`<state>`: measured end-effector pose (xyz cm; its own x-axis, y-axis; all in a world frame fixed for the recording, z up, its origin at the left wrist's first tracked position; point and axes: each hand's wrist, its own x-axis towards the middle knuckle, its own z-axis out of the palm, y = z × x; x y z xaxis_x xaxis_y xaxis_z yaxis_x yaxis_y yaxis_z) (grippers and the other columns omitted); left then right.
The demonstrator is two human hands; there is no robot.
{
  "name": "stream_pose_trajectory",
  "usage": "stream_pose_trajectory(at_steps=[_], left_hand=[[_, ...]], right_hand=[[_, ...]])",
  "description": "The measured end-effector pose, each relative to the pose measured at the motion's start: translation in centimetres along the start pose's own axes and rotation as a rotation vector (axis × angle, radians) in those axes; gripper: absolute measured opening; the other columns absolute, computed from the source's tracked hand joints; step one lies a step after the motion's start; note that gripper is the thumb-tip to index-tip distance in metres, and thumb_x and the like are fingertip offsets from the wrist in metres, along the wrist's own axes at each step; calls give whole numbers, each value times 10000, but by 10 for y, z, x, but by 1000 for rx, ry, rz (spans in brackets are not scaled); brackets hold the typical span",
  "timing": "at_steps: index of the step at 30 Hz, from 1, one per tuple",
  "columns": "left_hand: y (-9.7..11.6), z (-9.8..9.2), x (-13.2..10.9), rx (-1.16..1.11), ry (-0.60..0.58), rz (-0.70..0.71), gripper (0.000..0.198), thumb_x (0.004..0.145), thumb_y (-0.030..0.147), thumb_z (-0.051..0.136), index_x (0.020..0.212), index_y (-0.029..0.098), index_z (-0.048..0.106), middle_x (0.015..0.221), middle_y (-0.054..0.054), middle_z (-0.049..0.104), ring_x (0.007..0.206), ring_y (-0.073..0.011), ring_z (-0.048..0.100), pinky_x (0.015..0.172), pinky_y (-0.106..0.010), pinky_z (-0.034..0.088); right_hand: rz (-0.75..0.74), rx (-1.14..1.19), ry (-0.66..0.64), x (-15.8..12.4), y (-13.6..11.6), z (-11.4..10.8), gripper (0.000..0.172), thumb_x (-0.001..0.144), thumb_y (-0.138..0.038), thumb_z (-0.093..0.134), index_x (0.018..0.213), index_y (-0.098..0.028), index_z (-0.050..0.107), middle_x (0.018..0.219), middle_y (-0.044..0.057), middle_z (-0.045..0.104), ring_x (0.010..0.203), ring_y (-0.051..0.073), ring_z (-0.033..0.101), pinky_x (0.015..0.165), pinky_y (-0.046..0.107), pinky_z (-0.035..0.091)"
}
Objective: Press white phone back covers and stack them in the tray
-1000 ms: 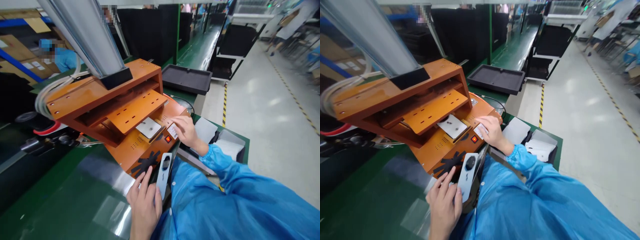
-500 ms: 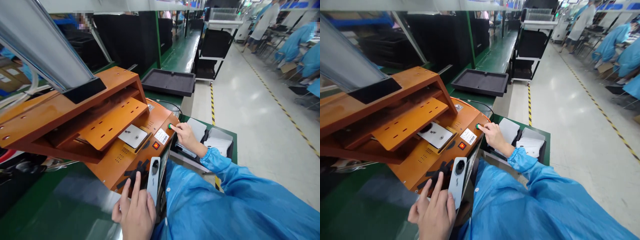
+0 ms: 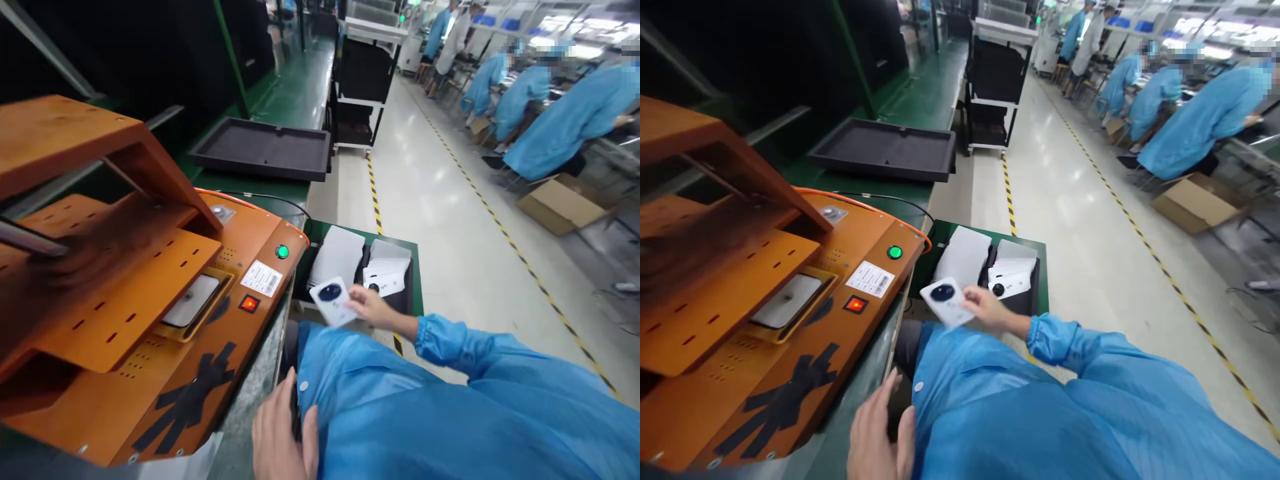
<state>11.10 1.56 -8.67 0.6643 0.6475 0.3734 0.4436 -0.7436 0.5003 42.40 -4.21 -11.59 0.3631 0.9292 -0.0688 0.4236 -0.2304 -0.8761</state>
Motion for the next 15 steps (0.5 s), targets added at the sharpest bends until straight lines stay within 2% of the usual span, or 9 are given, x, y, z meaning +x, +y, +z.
stream_pose_trajectory(at_steps=[2,3,5,6,8,11,15], left_hand=[[-6,-2,-7,-40,-37,33,420,971,288,573,1384,211,564,1185,-121,715,1058,-249,671,929,-378,494],[-9,-3,-11,-59,-45,49,363,965,257,589,1326,221,609,1155,-101,727,1031,-230,684,930,-357,499],[-11,-3,-17,-112,-44,95,291,950,218,615,1237,223,663,1106,-76,743,984,-204,702,919,-325,512],[-12,-1,-19,-144,-39,114,277,944,206,621,1216,220,675,1087,-69,749,968,-195,708,910,-313,520],[-10,2,-20,-194,-35,141,266,937,188,626,1195,216,685,1051,-59,756,937,-183,715,881,-298,535],[3,2,-22,-204,-48,115,263,938,167,624,1188,223,682,1027,-50,757,910,-180,708,841,-304,545],[26,-19,-32,-205,-38,-13,246,947,139,610,1168,227,674,1030,-53,741,953,-192,679,884,-344,547]], right_hand=[[106,-185,129,3,35,-49,306,1003,-449,504,1054,-175,631,995,93,734,894,196,668,817,331,528],[150,-275,151,3,51,-72,247,981,-393,543,1014,-171,647,964,91,734,881,196,657,816,322,511],[214,-434,142,-2,77,-105,133,918,-289,617,916,-168,673,902,88,737,849,194,645,798,297,482],[234,-505,127,-5,87,-114,93,891,-249,639,880,-167,681,884,90,737,836,192,643,786,287,472],[253,-628,104,-10,103,-121,64,865,-201,646,866,-162,697,892,103,741,834,194,645,779,278,462],[232,-772,93,-17,113,-117,121,864,-185,617,926,-149,715,952,128,738,883,209,647,826,289,471],[106,-879,96,-19,118,-116,228,862,-212,561,977,-94,719,1033,213,698,964,293,631,899,410,492]])
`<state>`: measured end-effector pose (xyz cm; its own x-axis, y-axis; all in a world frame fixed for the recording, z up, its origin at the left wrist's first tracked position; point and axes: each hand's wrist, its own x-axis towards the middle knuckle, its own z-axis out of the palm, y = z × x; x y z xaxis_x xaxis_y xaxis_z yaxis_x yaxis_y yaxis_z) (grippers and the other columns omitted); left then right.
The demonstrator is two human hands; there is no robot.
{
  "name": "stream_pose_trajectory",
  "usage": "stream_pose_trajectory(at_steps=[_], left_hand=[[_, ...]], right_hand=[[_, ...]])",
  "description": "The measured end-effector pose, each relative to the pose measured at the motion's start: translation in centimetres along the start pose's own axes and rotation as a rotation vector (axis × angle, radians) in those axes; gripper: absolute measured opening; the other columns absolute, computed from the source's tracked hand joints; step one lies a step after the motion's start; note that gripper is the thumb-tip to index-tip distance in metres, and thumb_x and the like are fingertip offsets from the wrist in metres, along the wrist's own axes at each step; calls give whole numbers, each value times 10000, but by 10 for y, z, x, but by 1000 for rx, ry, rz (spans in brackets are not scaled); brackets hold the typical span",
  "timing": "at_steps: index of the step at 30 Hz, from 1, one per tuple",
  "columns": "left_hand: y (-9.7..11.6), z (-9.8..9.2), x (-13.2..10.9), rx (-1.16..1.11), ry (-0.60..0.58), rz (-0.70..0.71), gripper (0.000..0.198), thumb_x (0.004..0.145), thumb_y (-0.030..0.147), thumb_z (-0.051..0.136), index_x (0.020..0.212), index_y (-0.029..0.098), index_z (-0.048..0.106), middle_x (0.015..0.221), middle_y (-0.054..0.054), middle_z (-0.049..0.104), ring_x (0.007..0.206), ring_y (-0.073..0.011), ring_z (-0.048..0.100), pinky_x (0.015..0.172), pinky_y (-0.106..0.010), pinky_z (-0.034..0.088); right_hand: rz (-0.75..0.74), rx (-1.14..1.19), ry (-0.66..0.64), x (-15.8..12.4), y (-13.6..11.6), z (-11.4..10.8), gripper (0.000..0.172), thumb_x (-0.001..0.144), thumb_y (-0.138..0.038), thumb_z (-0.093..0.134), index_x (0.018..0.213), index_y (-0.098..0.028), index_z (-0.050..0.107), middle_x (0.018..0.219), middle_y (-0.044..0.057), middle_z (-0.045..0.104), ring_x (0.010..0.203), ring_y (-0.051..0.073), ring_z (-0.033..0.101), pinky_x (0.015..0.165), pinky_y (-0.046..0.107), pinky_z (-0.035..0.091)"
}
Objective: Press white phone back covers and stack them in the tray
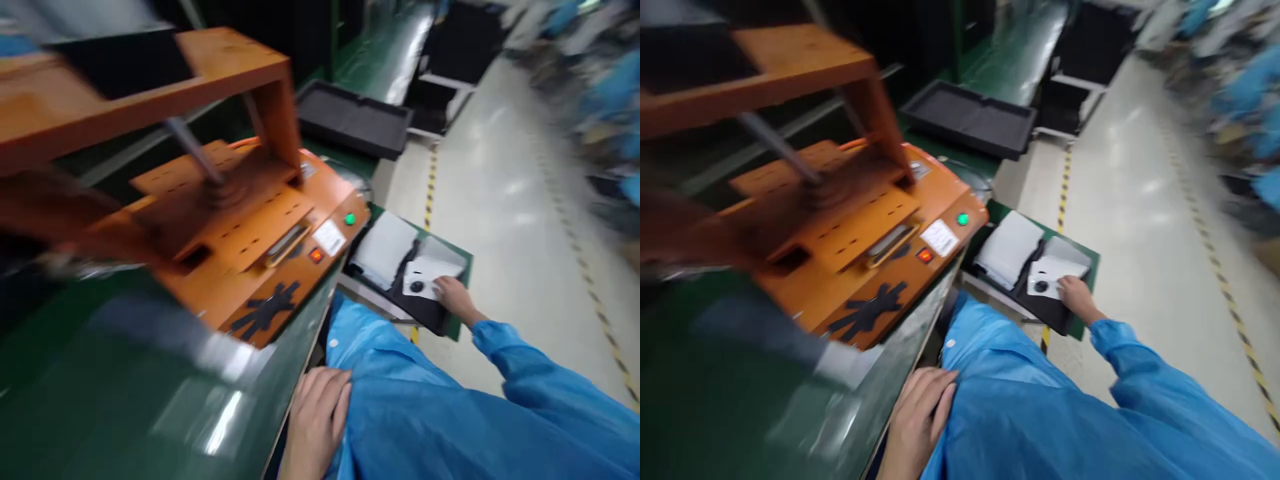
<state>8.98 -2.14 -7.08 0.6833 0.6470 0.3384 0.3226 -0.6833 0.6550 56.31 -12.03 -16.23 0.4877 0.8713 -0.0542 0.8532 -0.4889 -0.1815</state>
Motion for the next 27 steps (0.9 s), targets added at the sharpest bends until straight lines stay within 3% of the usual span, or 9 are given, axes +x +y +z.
stream_pose_trajectory(at_steps=[3,5,9,12,14,17,20,23,27], left_hand=[[5,-25,-18,86,105,-122,271,931,140,634,1184,231,671,1126,-76,716,1060,-213,645,949,-377,530],[-1,-46,-37,243,260,-255,279,921,129,639,1173,241,676,1152,-83,702,1083,-225,630,977,-405,507],[-26,-77,-74,579,426,-533,342,910,226,680,1252,234,656,1260,-122,684,1167,-302,601,1031,-505,448],[-32,-75,-90,727,316,-644,481,924,333,669,1389,245,586,1404,-121,642,1294,-378,526,1026,-547,413],[-25,-66,-98,752,256,-678,521,927,364,659,1430,276,553,1440,-96,627,1307,-382,518,1016,-544,399],[-10,-57,-107,686,263,-693,506,928,387,652,1419,303,562,1465,-88,604,1310,-358,524,1037,-525,394],[-14,-73,-110,625,403,-736,345,959,363,601,1296,303,651,1383,-98,643,1252,-313,571,1054,-495,411],[-46,-101,-101,580,549,-772,247,983,354,566,1166,279,714,1221,-79,708,1142,-264,628,1052,-463,436],[-94,-122,-85,578,558,-838,325,918,447,665,1186,277,737,1326,-69,698,1238,-325,559,1068,-526,407]], right_hand=[[-140,-21,122,23,-9,9,310,897,-285,532,1053,-93,719,1099,244,660,1018,351,609,926,524,490],[-333,29,283,37,-44,17,290,911,-299,550,1089,-146,722,1073,199,666,989,321,623,904,500,516],[-929,371,297,25,-189,16,297,893,-161,621,1174,-240,677,993,95,677,913,220,639,807,360,543],[-1454,574,92,-5,-313,-4,310,926,-149,573,1220,-221,641,960,60,697,851,186,624,758,328,517],[-1622,571,21,-21,-379,-17,231,976,-192,534,1173,-207,654,924,45,695,782,172,586,707,321,480],[-1575,561,-6,-35,-450,-26,170,1020,-243,509,1060,-197,669,917,44,673,801,174,563,712,317,456],[-1475,479,-52,-38,-498,-22,168,1031,-239,499,1005,-185,656,967,62,646,898,198,562,741,326,445],[-1421,364,-16,-34,-531,-12,132,1017,-200,518,982,-180,644,970,67,631,907,220,545,742,354,415],[-1350,377,41,-24,-546,0,150,1027,-210,516,1016,-188,664,977,69,641,936,233,530,801,380,386]])
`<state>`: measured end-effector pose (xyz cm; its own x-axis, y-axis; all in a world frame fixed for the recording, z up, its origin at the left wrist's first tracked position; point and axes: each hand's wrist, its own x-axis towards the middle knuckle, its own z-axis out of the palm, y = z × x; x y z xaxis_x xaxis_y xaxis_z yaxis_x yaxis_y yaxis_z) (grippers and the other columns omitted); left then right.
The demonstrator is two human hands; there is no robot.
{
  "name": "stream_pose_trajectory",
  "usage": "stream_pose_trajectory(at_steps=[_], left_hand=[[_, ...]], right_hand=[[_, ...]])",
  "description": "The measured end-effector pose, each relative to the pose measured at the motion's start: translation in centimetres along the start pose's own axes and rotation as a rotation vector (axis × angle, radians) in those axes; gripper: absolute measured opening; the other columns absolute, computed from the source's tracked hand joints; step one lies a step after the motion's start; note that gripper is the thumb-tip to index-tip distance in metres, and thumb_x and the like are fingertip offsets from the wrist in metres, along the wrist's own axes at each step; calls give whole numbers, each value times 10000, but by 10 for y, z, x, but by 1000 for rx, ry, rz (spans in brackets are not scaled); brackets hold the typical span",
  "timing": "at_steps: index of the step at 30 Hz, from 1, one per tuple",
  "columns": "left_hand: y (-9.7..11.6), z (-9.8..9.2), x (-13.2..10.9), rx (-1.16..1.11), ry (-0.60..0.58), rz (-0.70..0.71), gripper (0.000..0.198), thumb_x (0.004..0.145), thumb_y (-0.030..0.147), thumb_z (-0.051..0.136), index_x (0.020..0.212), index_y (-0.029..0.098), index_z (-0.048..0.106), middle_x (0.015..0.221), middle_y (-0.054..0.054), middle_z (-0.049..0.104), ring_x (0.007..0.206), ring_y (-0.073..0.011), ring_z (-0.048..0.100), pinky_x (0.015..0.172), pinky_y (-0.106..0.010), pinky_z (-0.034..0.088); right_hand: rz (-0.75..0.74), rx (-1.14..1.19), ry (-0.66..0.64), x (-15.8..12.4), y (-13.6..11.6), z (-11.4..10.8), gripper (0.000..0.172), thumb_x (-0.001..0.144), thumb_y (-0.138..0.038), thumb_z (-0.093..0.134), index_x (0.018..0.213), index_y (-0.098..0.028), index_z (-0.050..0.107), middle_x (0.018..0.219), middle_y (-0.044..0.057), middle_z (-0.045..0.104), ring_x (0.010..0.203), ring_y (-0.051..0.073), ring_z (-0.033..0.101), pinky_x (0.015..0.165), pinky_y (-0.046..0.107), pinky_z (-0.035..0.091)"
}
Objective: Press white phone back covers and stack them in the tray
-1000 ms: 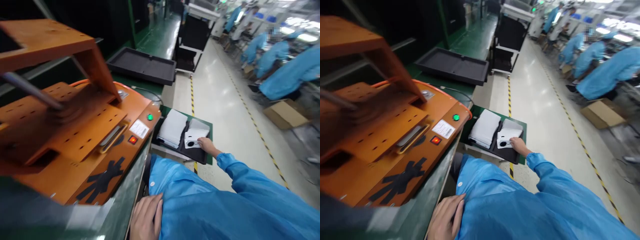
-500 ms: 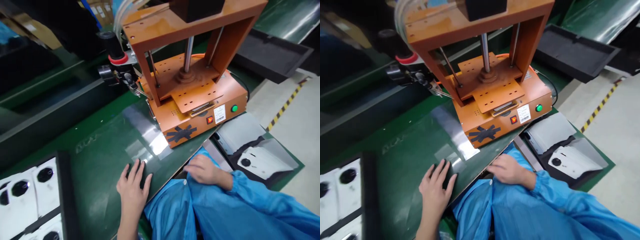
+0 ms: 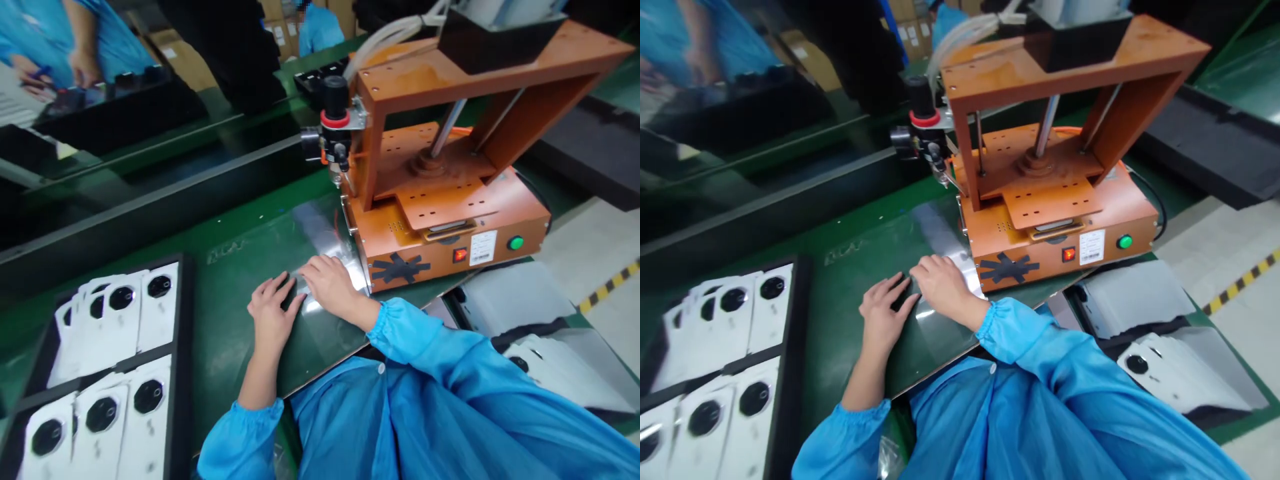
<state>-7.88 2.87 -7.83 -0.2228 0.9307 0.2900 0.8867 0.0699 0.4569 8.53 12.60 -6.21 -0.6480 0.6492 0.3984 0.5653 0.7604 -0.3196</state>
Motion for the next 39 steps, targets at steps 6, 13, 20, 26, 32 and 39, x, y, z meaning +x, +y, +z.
stream_pose_trajectory(at_steps=[6,13,20,26,32,39], left_hand=[[-1,11,2,-38,39,-64,263,889,434,714,1122,323,761,1277,-24,733,1250,-319,540,1076,-539,358],[0,9,0,-55,57,-66,184,912,415,677,1025,302,768,1201,-27,757,1230,-302,562,1073,-523,356],[4,2,0,30,-66,16,440,895,464,686,1311,321,664,1442,-50,634,1337,-329,502,1082,-539,325],[7,-8,-4,34,-214,20,689,837,529,731,1455,297,534,1591,-113,468,1462,-357,381,1137,-572,271],[13,-17,0,16,-139,-6,851,809,637,726,1523,270,444,1650,-144,358,1467,-326,399,1151,-523,335],[-38,-111,-65,153,204,-374,337,989,474,489,1106,240,701,1251,-99,668,1210,-233,607,1104,-409,436]], right_hand=[[-124,89,-10,-3,15,3,171,1017,-232,561,1130,-211,687,1063,73,664,993,227,517,833,384,353],[-287,6,-19,-4,6,7,180,1051,-245,506,1070,-208,681,1027,60,662,986,225,495,819,387,338],[-284,-83,-92,-4,6,3,136,1008,-188,535,957,-158,657,983,94,633,945,245,488,810,399,353],[-217,4,126,-41,-7,-31,75,945,-170,596,977,-185,662,1055,98,683,949,243,559,799,408,385],[-82,367,323,-89,-3,-41,210,863,-123,683,1036,-237,653,986,71,632,908,230,618,798,404,504],[-77,529,292,-93,5,-33,193,848,-96,696,979,-236,672,934,59,634,851,217,634,736,384,537]])
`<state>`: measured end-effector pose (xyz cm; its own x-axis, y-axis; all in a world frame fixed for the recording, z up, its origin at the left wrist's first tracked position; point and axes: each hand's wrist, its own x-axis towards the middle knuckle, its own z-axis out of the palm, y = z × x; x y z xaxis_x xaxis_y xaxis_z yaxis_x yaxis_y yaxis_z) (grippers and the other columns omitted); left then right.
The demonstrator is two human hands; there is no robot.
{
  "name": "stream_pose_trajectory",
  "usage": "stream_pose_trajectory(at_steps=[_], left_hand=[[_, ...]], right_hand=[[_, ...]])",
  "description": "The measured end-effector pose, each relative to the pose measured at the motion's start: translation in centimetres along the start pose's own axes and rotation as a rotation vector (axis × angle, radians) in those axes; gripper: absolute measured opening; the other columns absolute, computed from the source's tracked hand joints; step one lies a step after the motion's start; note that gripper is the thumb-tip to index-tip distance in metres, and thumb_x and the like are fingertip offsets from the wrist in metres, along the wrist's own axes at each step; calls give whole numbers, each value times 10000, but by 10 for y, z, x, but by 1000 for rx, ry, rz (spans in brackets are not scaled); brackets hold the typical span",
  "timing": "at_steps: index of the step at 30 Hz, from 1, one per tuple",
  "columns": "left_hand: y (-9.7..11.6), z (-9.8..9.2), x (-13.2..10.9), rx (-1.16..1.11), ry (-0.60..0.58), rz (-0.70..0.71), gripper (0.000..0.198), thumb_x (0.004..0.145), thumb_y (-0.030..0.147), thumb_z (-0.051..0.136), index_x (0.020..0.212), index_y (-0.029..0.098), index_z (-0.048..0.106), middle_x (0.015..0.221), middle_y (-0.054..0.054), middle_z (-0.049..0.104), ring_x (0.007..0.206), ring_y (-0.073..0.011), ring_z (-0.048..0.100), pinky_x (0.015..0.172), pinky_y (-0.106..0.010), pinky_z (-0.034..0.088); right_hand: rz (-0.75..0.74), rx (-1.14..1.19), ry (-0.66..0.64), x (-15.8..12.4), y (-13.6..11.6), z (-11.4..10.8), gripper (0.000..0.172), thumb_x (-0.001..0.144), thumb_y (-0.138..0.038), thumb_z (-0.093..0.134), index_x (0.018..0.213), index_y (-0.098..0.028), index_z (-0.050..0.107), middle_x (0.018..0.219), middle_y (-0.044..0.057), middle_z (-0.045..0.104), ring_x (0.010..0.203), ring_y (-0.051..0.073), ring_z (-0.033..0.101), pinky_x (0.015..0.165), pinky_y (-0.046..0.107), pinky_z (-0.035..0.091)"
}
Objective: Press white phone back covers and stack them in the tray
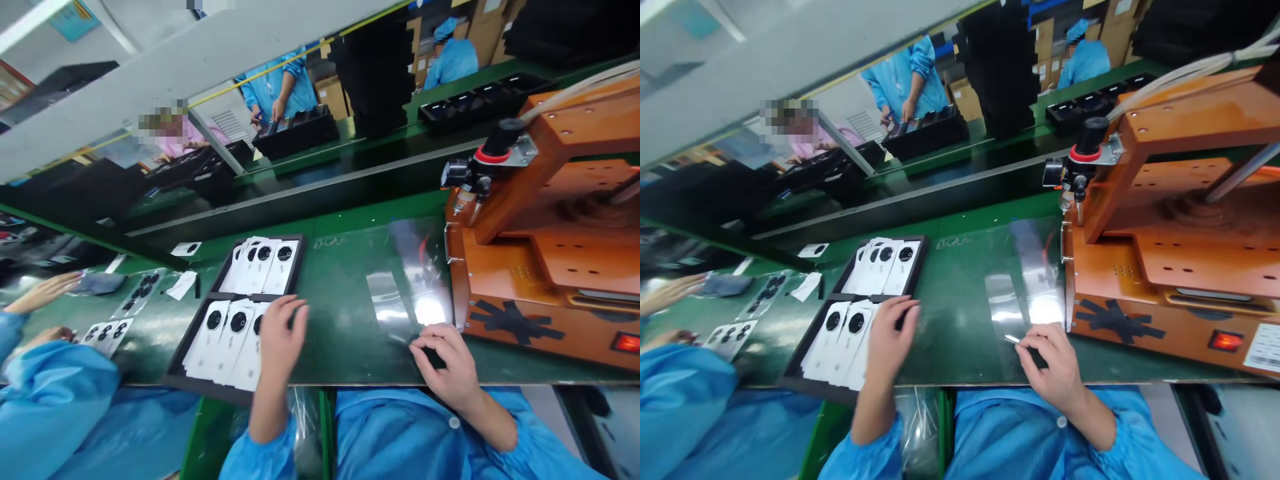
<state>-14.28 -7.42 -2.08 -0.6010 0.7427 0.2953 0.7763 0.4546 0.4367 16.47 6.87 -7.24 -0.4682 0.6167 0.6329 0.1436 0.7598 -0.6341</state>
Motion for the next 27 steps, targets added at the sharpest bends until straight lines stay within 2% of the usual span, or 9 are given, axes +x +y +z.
stream_pose_trajectory(at_steps=[3,6,8,10,13,18,22,24,27], left_hand=[[-76,-46,0,132,60,-241,349,935,476,500,1037,202,691,1155,-128,677,1156,-283,615,1047,-446,470],[-142,-78,2,246,24,-502,407,828,496,596,1037,160,688,1122,-163,678,1012,-311,665,957,-474,511],[-173,-89,3,291,-18,-630,487,773,523,643,1064,134,676,1075,-167,694,954,-314,678,906,-460,530],[-195,-95,5,321,-49,-716,575,722,575,684,1080,126,661,1035,-158,708,939,-320,681,870,-443,539],[-214,-102,10,359,-66,-781,643,660,629,725,1074,143,649,1026,-142,711,953,-332,678,853,-436,537],[-230,-108,18,364,-107,-796,515,666,617,710,944,186,659,934,-90,717,917,-308,684,812,-394,536],[-232,-105,25,333,-134,-804,607,600,660,756,931,163,647,872,-85,715,804,-279,696,706,-360,547],[-230,-106,29,332,-132,-801,573,579,650,773,864,171,644,791,-69,706,727,-266,687,657,-355,544],[-224,-116,35,392,-64,-764,509,537,618,804,773,205,622,725,-42,691,695,-255,661,654,-365,539]], right_hand=[[0,31,-18,1,1,0,195,846,-102,703,980,-242,672,920,56,636,834,214,635,718,380,539],[22,58,-37,1,3,1,182,855,-114,706,976,-246,675,937,61,638,850,216,637,727,382,542],[47,70,-38,1,5,2,164,864,-122,702,971,-245,679,952,64,637,869,216,636,744,384,541],[69,71,-31,1,6,2,140,875,-136,695,964,-243,682,951,65,635,876,216,634,752,385,540],[84,64,-18,0,7,2,111,885,-156,689,953,-243,682,944,65,634,871,218,633,749,385,539],[78,60,-20,-1,6,1,127,873,-144,702,955,-239,681,948,62,636,876,215,636,754,382,543],[74,63,-15,0,5,1,115,870,-148,696,937,-241,693,929,58,647,857,211,649,737,368,551],[78,63,-9,1,5,1,109,867,-155,694,929,-245,701,921,56,654,850,212,653,734,367,556],[99,63,-9,3,3,1,104,865,-164,693,924,-248,706,918,60,660,849,217,655,735,374,561]])
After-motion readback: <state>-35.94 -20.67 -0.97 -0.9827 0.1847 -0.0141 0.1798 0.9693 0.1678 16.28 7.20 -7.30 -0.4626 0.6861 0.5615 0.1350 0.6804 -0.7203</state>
